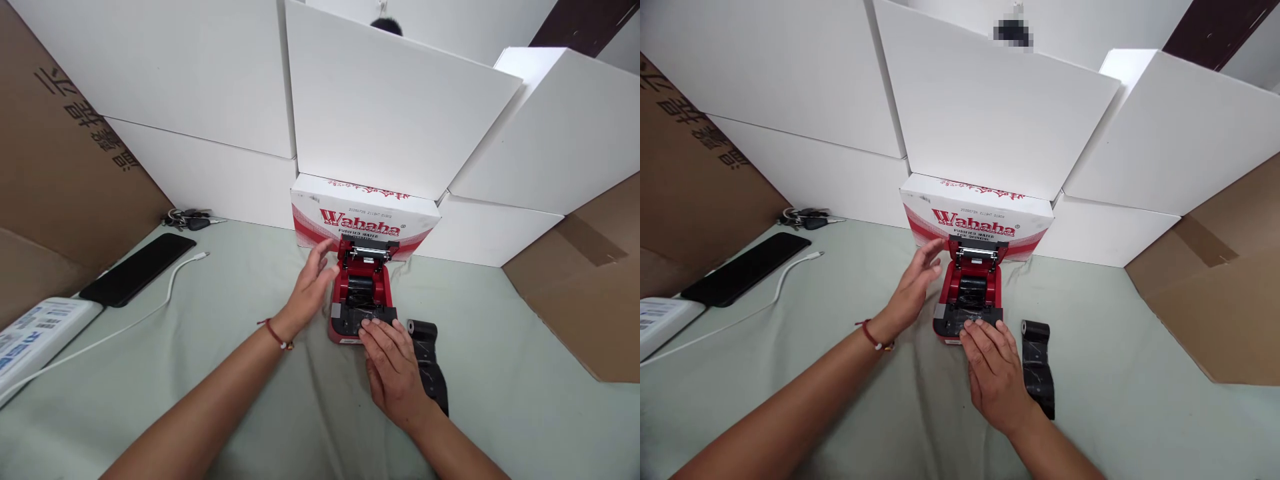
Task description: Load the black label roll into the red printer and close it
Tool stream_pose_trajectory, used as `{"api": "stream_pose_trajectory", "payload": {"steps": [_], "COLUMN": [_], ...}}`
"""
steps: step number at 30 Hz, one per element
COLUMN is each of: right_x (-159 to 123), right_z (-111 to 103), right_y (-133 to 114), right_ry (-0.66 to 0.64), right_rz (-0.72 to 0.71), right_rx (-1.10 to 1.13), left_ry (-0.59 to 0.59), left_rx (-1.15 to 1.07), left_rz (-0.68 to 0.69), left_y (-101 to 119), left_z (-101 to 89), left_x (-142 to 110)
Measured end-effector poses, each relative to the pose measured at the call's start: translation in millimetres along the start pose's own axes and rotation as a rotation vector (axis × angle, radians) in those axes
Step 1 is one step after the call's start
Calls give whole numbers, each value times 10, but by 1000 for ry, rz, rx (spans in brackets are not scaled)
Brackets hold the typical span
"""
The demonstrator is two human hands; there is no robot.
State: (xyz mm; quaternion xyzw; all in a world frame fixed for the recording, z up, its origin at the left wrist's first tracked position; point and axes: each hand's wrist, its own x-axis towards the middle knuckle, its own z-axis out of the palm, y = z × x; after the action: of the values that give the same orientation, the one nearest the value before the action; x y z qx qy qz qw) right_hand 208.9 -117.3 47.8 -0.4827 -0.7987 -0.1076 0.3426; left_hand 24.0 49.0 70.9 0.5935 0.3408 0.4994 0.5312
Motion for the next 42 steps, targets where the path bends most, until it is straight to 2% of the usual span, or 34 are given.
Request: {"api": "stream_pose_trajectory", "payload": {"steps": [2, 4, 8, 12, 16, 22, 27, 31, 37, 42], "right_x": [-6, -10, -26, -60, -95, -129, -131, -138, -113, -90], "right_z": [11, 19, 34, 48, 62, 62, 62, 68, 78, 75], "right_y": [8, 14, 24, 39, 49, 38, 32, 41, 49, 61], "right_ry": [7, 11, 13, 4, -3, -17, -6, -9, 30, 30], "right_rz": [-8, -7, 2, -6, 9, 17, 29, 26, -2, -8], "right_rx": [-2, -12, -26, -25, -40, -36, -38, -46, -43, -40], "left_ry": [36, 7, -6, -33, 21, 88, 17, -93, -194, -275], "left_rx": [30, 33, 64, 109, 109, 220, 246, 200, -229, -321], "left_rz": [44, 60, 76, 167, 268, 331, 383, 340, 152, 6], "left_y": [114, 208, 277, 176, 20, -109, -165, -179, -269, -330], "left_z": [56, 104, 118, 60, 72, 112, 53, -18, -13, -41], "left_x": [164, 264, 187, -115, -347, -381, -370, -381, -351, -330]}}
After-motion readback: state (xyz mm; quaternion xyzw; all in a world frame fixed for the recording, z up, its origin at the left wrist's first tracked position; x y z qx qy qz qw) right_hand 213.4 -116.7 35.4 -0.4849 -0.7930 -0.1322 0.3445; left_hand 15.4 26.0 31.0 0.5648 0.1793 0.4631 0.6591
